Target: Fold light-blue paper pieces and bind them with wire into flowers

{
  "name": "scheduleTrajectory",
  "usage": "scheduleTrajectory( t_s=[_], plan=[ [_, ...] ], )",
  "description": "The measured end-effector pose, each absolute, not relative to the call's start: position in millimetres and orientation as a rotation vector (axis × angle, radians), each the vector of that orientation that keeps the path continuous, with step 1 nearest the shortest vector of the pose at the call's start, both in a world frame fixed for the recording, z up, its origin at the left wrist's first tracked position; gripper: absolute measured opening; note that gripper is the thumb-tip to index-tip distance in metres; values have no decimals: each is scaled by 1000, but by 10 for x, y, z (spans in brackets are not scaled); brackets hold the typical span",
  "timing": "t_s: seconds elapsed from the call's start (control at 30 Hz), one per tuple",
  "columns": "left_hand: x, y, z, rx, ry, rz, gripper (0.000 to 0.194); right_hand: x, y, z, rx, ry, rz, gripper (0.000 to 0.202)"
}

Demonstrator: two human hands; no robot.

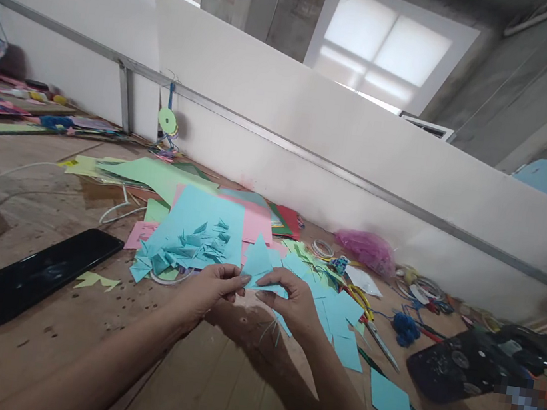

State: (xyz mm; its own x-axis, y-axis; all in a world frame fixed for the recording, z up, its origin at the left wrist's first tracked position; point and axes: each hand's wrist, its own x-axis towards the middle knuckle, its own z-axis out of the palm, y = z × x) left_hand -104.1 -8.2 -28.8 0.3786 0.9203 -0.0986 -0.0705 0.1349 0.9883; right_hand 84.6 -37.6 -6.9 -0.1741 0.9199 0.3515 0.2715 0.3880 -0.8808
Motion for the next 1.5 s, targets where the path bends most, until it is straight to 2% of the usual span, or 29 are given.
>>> scheduleTrajectory(
  t_s=[0.07, 0.23, 0.77, 0.97, 1.3, 1.5],
  plan=[
    [-1040, -86, -288, 1233, 918, 883, 32, 837, -366, -103, -1085, -1588, 856, 6],
    [-1020, -115, -227, 1284, 949, 867, 34, 823, -339, -200, -1169, -1392, 905, 16],
    [-996, -206, -115, 1314, 996, 753, 46, 772, -340, -214, -1285, -1284, 692, 29],
    [-983, -176, -141, 1412, 950, 834, 36, 759, -356, -199, -1257, -1277, 736, 24],
    [-987, -160, -185, 1309, 976, 811, 35, 748, -365, -144, -1125, -1267, 878, 15],
    [-990, -152, -186, 1286, 974, 817, 35, 758, -368, -135, -1134, -1287, 891, 19]
  ],
)
